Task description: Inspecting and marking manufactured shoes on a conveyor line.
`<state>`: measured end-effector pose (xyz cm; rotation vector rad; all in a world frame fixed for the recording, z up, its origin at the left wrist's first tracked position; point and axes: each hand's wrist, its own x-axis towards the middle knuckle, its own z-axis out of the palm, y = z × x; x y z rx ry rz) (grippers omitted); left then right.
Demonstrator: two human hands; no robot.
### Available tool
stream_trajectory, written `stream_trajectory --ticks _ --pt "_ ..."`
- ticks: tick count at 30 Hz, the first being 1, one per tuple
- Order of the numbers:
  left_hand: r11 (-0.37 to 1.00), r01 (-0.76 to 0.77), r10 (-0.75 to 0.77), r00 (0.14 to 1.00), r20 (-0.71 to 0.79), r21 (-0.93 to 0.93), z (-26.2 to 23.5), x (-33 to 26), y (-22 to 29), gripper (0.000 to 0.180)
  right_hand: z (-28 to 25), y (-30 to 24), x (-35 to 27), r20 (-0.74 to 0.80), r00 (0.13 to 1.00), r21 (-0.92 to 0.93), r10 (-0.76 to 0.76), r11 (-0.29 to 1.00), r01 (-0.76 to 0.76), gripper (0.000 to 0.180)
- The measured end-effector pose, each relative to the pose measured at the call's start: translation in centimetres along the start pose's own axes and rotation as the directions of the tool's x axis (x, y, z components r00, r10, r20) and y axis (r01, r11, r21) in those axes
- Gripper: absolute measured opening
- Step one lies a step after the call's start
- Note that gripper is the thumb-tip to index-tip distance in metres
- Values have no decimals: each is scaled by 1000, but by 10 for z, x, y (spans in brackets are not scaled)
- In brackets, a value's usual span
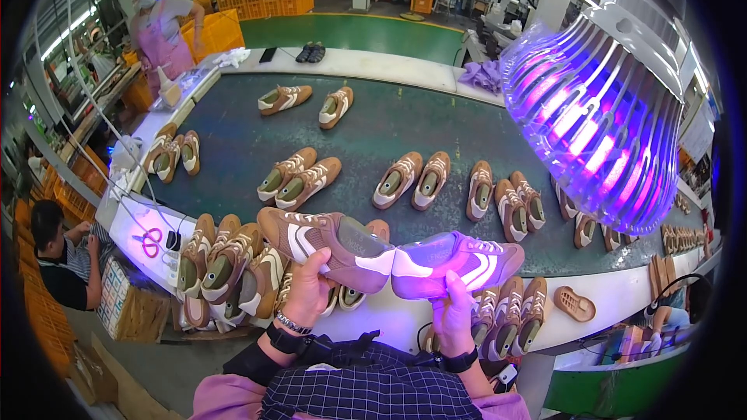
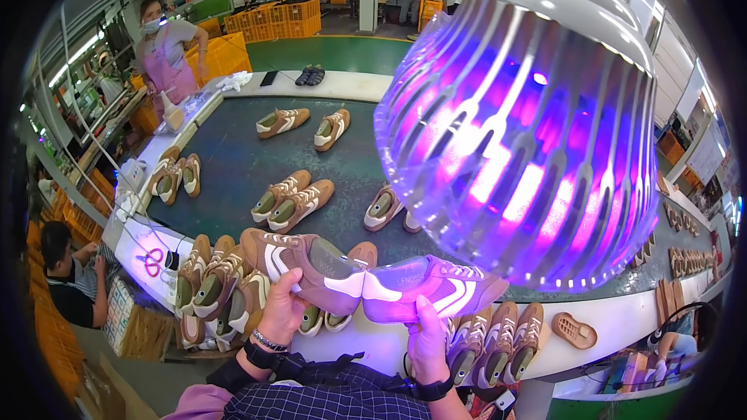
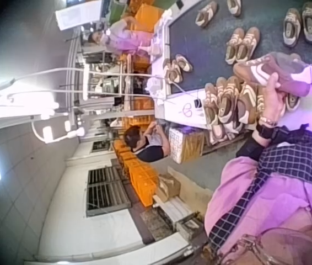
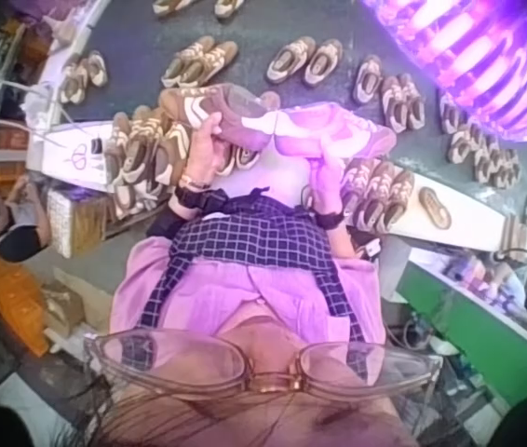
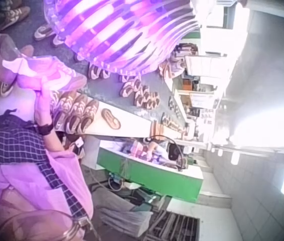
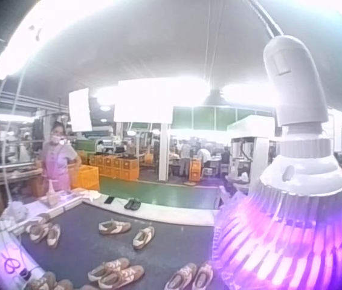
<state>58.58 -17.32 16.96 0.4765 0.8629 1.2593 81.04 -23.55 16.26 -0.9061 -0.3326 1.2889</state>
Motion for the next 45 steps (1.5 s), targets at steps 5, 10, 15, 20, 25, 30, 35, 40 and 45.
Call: stream_trajectory --ticks 5,10,15,20,25,30,35,40,45 --pt "988 83 -80 996 26 -128 -6 2 12 38 -1 0 6 160 982 195 97 972 -128 41" --pt "981 152 -132 977 166 -119 -36 47 72 49 12 5 6 275 921 163 274 931 -326 57" --pt "999 -27 25 995 -93 -27 -109 165 194 43 3 40 40 279 869 26 409 901 -432 66" --pt "805 -205 521 692 -499 556 -203 264 217 33 60 15 122 418 758 -107 501 856 -507 72" --pt "522 -76 449 871 -199 850 -179 292 170 45 170 18 276 432 846 93 312 918 -386 54" --pt "206 37 323 941 -104 978 -194 347 112 67 160 119 449 -299 954 -118 -6 993 -30 43" --pt "-169 145 118 985 -126 975 -215 341 123 64 197 226 354 31 995 -588 98 807 -61 28" --pt "-411 124 248 969 -21 903 -206 341 102 56 150 233 303 18 981 -653 194 745 -135 25" --pt "-446 90 -19 994 -110 890 -197 331 105 58 102 185 283 34 999 -722 34 692 1 27"
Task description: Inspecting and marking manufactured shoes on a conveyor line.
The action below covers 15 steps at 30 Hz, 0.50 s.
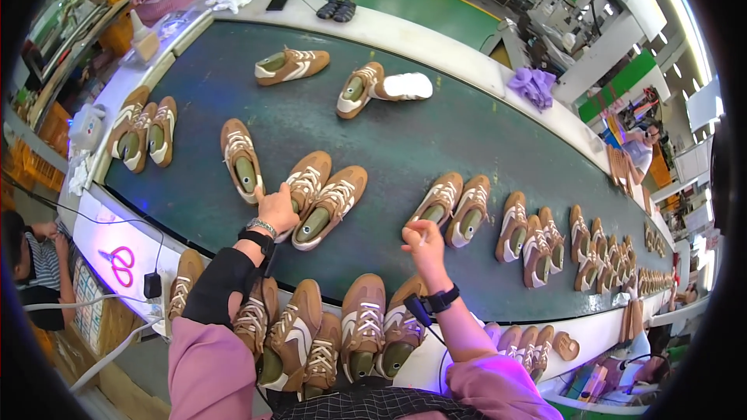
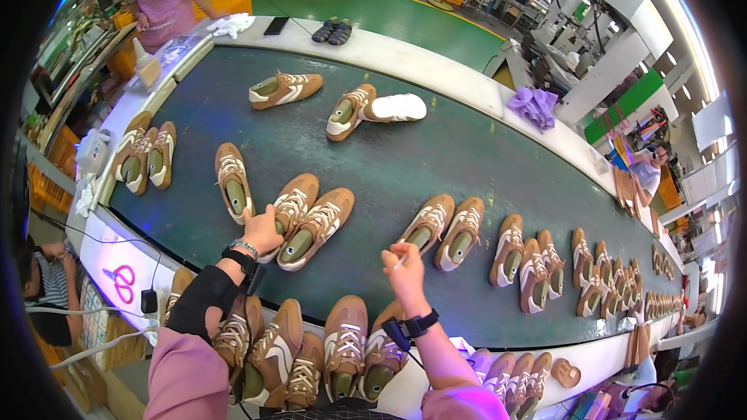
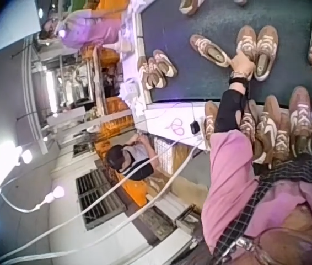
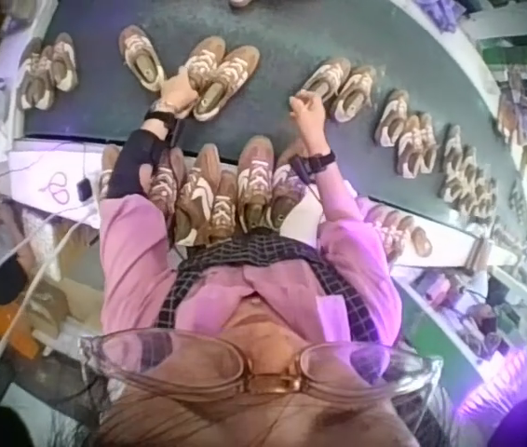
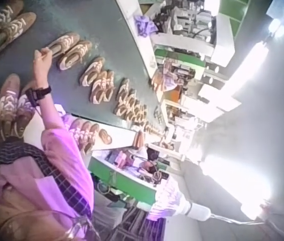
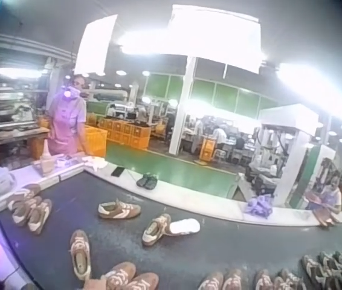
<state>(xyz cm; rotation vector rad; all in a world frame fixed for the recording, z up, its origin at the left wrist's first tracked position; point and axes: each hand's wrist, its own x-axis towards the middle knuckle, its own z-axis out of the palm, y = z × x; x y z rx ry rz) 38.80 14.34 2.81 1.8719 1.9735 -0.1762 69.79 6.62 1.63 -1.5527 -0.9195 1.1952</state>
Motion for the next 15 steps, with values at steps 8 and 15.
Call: stream_trajectory --ticks 8,15 --pt "966 -37 80 984 160 -254 45 -33 102 82 -63 55 86 -319 943 -515 95 818 -257 58" --pt "812 161 -119 987 112 -561 54 -33 105 74 -59 52 82 -269 950 170 157 979 -114 34"
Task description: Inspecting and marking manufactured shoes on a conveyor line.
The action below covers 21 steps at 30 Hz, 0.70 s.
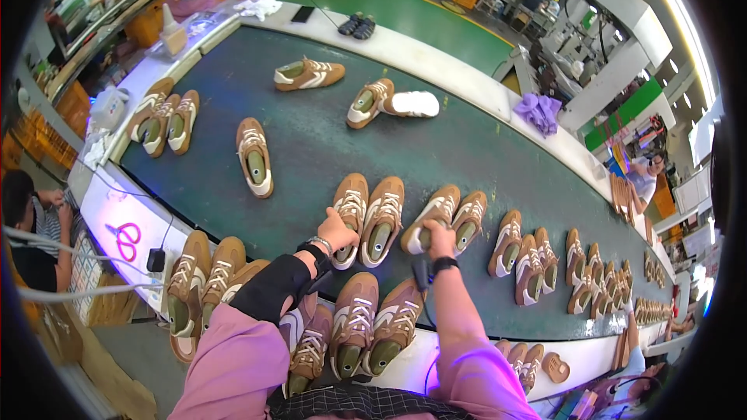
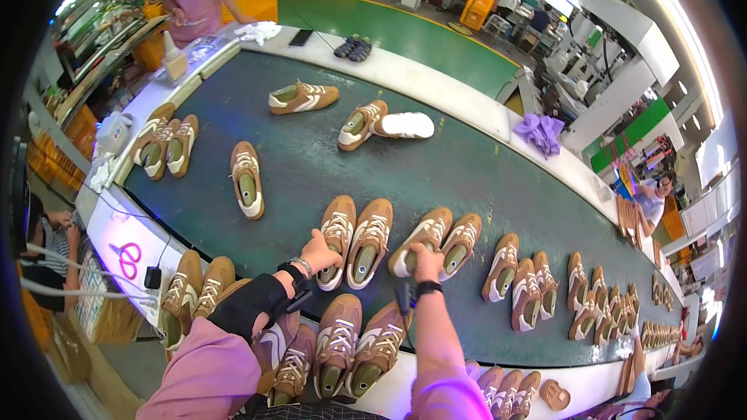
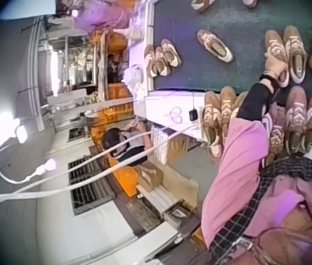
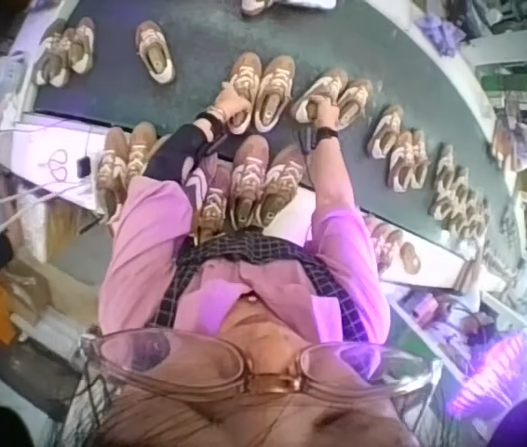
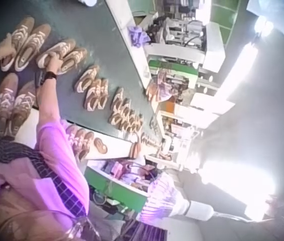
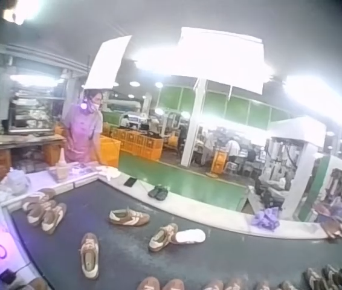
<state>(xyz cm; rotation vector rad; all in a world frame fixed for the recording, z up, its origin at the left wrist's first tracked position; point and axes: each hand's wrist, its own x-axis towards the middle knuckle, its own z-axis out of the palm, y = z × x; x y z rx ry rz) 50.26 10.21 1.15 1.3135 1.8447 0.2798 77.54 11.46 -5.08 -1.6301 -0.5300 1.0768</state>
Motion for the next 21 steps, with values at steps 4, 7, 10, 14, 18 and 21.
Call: stream_trajectory --ticks 4,7,10,14,18,21 --pt "713 116 27 981 192 -691 -32 -3 -21 55 -60 -24 -36 420 893 394 166 852 -344 20" --pt "546 184 205 917 343 -817 -83 -81 13 57 -93 -66 -109 504 858 463 102 807 -367 44" --pt "476 171 427 813 397 -862 -99 -154 44 76 -112 -122 -203 673 738 497 -38 763 -414 80" --pt "427 93 583 732 352 -900 -83 -248 51 83 -156 -118 -267 654 749 570 -101 716 -402 91" --pt "484 34 532 782 325 -874 -59 -324 52 83 -187 -104 -313 639 746 621 -186 697 -358 87" --pt "489 -159 630 744 221 -858 -28 -335 27 84 -213 -79 -330 620 758 583 -201 765 -274 82"
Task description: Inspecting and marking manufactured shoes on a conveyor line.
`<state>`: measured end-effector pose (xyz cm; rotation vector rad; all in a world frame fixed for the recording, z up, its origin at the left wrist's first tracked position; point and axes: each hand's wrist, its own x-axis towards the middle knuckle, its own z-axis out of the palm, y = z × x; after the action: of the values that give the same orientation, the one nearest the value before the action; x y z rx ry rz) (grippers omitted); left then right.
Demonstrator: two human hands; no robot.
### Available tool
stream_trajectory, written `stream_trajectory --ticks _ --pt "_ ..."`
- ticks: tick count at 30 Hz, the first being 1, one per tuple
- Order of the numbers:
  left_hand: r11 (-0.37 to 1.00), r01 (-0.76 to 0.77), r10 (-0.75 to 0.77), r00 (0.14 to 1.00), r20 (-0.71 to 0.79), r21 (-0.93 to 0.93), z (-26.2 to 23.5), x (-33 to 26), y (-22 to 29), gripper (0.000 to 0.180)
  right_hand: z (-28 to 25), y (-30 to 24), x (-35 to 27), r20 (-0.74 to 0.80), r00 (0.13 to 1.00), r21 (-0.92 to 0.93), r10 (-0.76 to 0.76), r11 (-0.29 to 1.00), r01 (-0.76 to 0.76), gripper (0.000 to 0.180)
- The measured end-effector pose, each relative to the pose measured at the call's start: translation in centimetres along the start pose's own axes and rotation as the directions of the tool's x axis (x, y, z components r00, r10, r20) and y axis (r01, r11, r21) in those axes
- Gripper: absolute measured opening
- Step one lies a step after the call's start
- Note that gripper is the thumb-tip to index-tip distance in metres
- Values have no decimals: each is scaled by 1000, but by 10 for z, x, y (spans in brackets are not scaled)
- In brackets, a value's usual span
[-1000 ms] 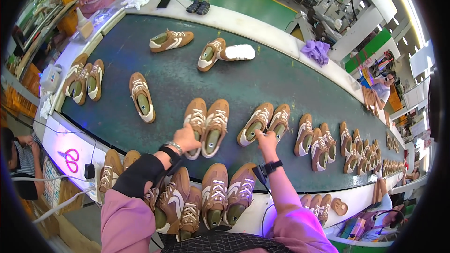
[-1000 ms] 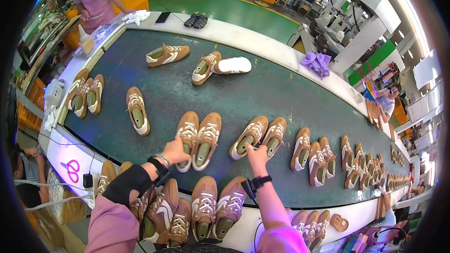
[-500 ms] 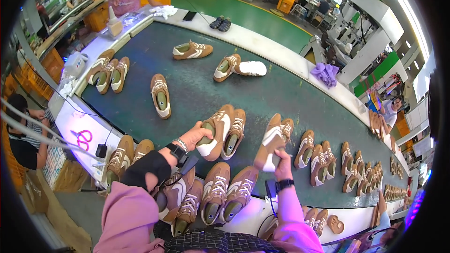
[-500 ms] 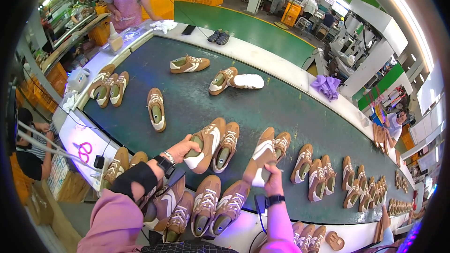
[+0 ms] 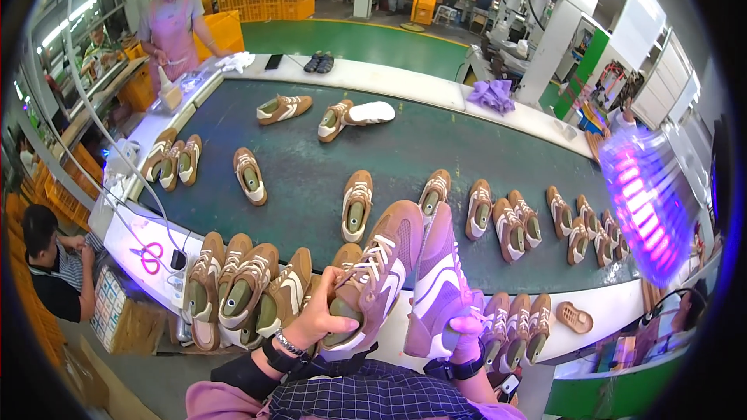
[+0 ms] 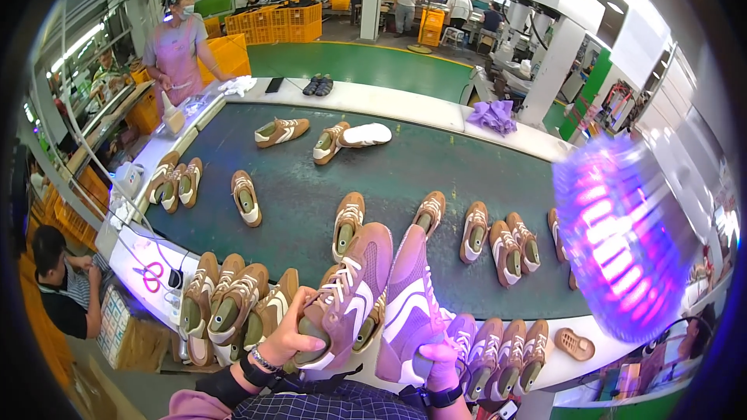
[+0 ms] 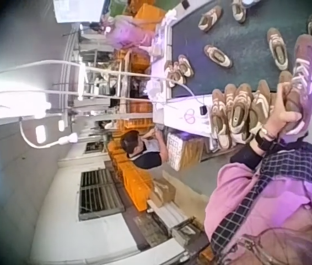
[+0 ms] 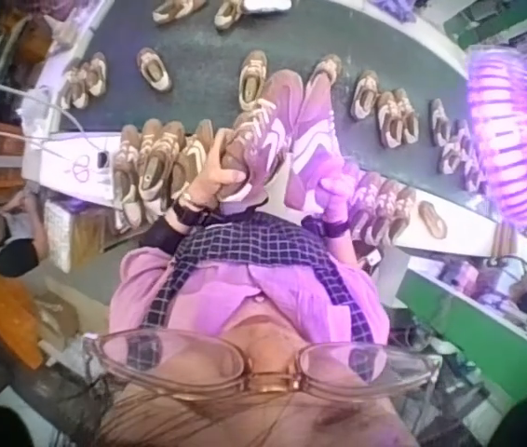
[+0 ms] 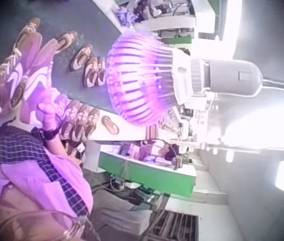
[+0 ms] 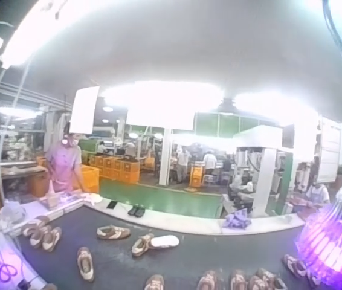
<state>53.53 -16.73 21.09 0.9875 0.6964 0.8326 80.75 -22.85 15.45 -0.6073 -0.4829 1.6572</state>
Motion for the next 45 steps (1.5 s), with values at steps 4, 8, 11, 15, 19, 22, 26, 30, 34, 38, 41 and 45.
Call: stream_trajectory --ticks 4,8,11,15,19,22,26,30,34,38,41,45 --pt "949 -257 262 965 -5 183 24 -1 -18 94 11 10 -23 -104 932 -395 -348 874 283 95" --pt "906 -373 349 926 -148 -199 71 -3 -26 116 15 17 -31 -119 857 -328 -501 835 443 65" --pt "954 -36 36 999 -6 -298 57 -8 -58 100 17 7 -33 -254 840 -186 -479 877 444 41" --pt "915 177 -122 978 169 -362 51 -12 -68 94 -9 -7 -41 -197 969 -67 -148 988 137 39" --pt "867 287 -187 945 268 -408 48 -7 -81 89 -31 -19 -46 -4 988 179 155 972 -152 48" --pt "845 305 -195 940 278 -439 61 -11 -72 90 -39 -30 -48 88 973 169 212 960 -224 62" --pt "885 196 -95 964 248 -422 70 0 -64 85 -20 -49 -43 140 969 34 204 977 -210 60" --pt "821 -131 83 990 -111 -555 90 24 -34 67 -19 -66 -33 -125 989 66 74 996 -66 49" --pt "682 -297 110 945 -308 -668 73 34 -27 55 3 -73 -8 -243 957 191 -161 959 210 47" --pt "716 -330 37 898 -438 -615 66 32 -37 47 0 -67 -9 -280 934 142 -221 953 268 49" --pt "728 -374 13 845 -534 -574 65 31 -45 47 -5 -60 -11 -316 926 128 -205 958 255 49" --pt "760 -356 8 842 -540 -543 64 32 -50 45 -2 -51 -15 -340 926 143 -162 965 222 48"
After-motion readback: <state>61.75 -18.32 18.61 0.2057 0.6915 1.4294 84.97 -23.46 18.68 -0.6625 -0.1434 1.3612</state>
